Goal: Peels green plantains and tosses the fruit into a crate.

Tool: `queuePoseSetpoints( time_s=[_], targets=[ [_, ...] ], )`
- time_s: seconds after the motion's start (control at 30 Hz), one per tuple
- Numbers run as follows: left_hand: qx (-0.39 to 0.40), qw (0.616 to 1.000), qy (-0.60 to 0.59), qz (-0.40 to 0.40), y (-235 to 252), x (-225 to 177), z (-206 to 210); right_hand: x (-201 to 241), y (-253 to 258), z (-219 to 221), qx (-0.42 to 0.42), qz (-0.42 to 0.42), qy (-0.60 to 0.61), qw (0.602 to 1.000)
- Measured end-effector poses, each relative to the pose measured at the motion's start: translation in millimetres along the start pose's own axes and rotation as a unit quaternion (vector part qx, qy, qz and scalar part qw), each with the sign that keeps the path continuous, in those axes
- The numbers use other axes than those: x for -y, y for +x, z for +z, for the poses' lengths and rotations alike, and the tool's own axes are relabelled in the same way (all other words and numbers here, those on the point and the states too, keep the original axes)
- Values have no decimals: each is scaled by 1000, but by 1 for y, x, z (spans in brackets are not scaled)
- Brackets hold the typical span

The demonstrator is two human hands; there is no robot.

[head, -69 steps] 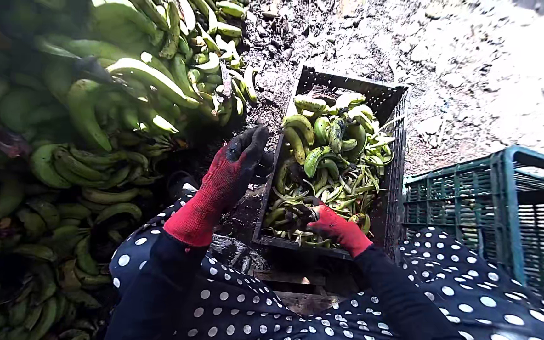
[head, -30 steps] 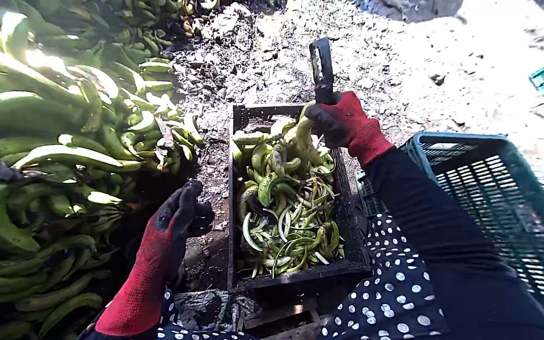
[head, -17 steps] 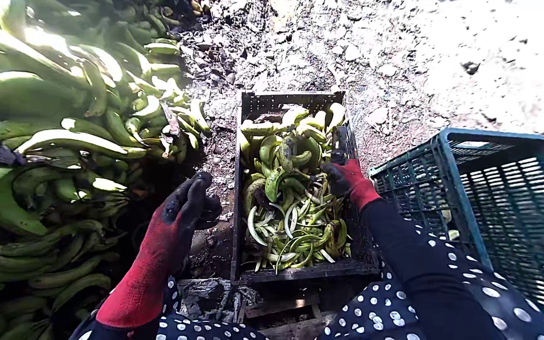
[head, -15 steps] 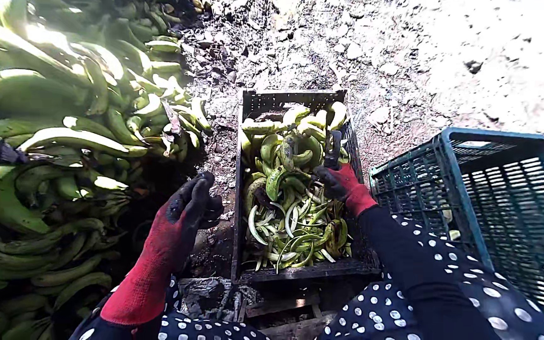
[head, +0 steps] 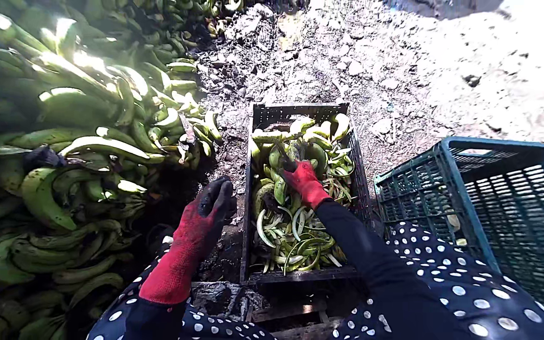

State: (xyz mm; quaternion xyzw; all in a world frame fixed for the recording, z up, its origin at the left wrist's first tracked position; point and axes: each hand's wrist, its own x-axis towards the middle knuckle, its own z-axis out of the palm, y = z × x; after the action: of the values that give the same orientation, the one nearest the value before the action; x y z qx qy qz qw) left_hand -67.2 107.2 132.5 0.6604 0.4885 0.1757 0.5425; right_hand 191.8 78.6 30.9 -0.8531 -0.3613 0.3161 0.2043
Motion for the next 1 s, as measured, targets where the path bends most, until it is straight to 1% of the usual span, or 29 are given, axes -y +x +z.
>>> queuePoseSetpoints(
  time_s=[0.07,0.1,0.17,0.23,0.3,0.37,0.43,0.47,0.53,0.57,0.6,0.63,0.7,0.73,0.8,0.87,0.93,1.0],
  targets=[
    [21,999,35,-16,5,2,6,-17,-24,-7,-22,-40,43,998],
    [31,998,27,-41,8,3,12,-27,-41,-8,-37,-59,55,996],
    [46,993,-30,-109,18,4,28,-27,-70,-12,-56,-98,52,992],
    [57,982,-101,-149,25,8,51,-31,-102,-8,-85,-149,72,982],
    [91,976,-150,-131,25,19,74,-37,-132,4,-126,-186,102,969],
    [109,976,-172,-80,15,25,96,-41,-158,18,-142,-187,115,965],
    [98,978,-174,-64,6,31,116,-44,-178,29,-114,-170,109,973],
    [90,979,-167,-69,5,39,123,-45,-187,33,-79,-162,104,978],
    [68,984,-151,-71,8,61,133,-45,-202,31,44,-142,83,985],
    [63,984,-152,-62,8,68,135,-46,-206,27,109,-137,69,982],
    [64,983,-161,-58,7,71,136,-51,-210,24,141,-149,70,976],
    [68,981,-175,-54,6,74,136,-58,-215,24,137,-171,95,971],
    [65,979,-183,-64,4,76,137,-78,-222,26,80,-199,183,959],
    [59,981,-170,-77,0,72,136,-85,-222,20,86,-160,220,958],
    [48,980,-163,-108,-6,69,138,-101,-211,12,124,-46,270,954],
    [61,968,-203,-134,-7,75,141,-115,-199,13,107,24,293,950],
    [80,959,-222,-155,-8,78,143,-120,-192,13,86,39,284,954],
    [82,964,-200,-155,-10,77,147,-122,-188,13,87,26,251,964]
  ],
)
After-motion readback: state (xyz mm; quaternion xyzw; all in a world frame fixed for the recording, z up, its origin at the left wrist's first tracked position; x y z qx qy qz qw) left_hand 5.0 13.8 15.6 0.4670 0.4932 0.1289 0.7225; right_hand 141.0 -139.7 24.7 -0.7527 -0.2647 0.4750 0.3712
